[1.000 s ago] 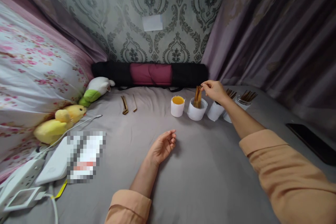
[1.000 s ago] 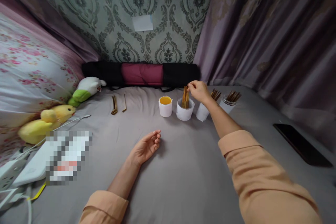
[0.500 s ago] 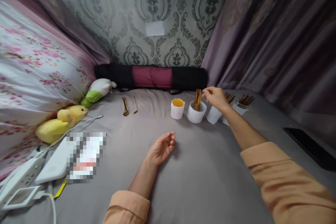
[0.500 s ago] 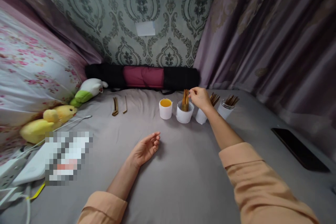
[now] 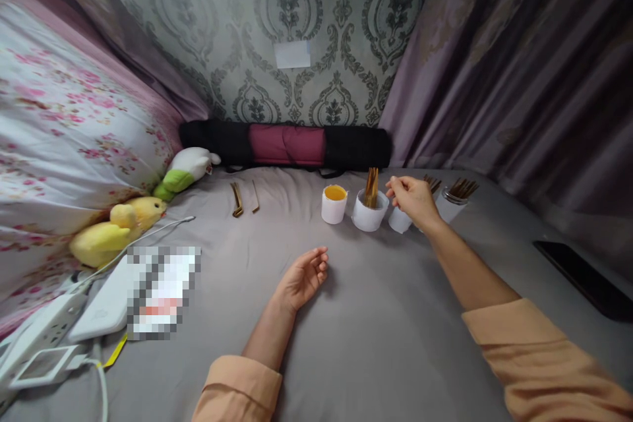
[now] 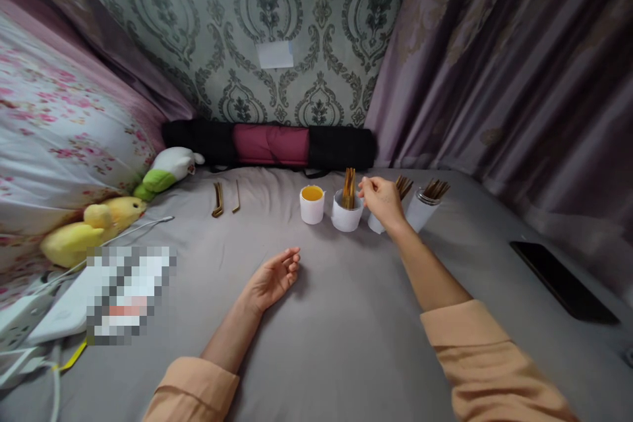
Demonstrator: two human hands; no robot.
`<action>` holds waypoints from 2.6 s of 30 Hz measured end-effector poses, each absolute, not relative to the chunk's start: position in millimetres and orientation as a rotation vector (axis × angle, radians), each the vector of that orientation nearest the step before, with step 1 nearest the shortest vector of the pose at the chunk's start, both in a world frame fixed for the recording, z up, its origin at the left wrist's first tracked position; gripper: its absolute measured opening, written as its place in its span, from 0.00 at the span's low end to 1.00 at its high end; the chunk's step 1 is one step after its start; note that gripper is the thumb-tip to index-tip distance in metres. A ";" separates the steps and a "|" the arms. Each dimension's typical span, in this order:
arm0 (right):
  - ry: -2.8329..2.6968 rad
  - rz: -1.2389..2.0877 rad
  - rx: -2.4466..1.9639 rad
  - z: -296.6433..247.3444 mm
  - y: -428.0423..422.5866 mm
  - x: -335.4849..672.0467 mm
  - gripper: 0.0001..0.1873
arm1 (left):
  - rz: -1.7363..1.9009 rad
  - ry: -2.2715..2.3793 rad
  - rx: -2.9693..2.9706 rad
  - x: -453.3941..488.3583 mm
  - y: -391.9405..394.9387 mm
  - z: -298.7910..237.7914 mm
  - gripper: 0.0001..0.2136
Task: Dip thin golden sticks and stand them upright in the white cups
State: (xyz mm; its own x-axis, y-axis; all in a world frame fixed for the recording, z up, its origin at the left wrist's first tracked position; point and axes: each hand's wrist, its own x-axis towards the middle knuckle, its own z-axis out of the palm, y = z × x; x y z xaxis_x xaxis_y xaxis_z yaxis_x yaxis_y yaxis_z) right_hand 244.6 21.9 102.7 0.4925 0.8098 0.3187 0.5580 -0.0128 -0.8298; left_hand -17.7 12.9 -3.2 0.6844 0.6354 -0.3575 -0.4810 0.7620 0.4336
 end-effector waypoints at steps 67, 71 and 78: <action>-1.225 0.603 -1.607 -23.6 -4.1 138.1 0.23 | 0.892 1.275 0.880 -52.6 113.6 6.5 0.05; -1.215 0.612 -1.614 -25.1 -3.0 138.2 0.23 | 0.901 1.466 1.074 -62.9 133.3 5.7 0.07; -1.232 0.602 -1.611 -25.2 -2.6 137.5 0.24 | 0.803 1.799 1.522 -82.1 156.9 11.5 0.11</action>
State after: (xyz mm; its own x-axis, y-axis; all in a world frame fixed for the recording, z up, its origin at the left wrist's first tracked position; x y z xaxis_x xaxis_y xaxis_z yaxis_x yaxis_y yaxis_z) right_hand 137.5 -2.6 -25.2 0.3621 0.9167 0.1689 0.4298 -0.0034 -0.9029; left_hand -82.1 156.9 11.5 -0.1240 0.9887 -0.0845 0.5977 0.1424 0.7890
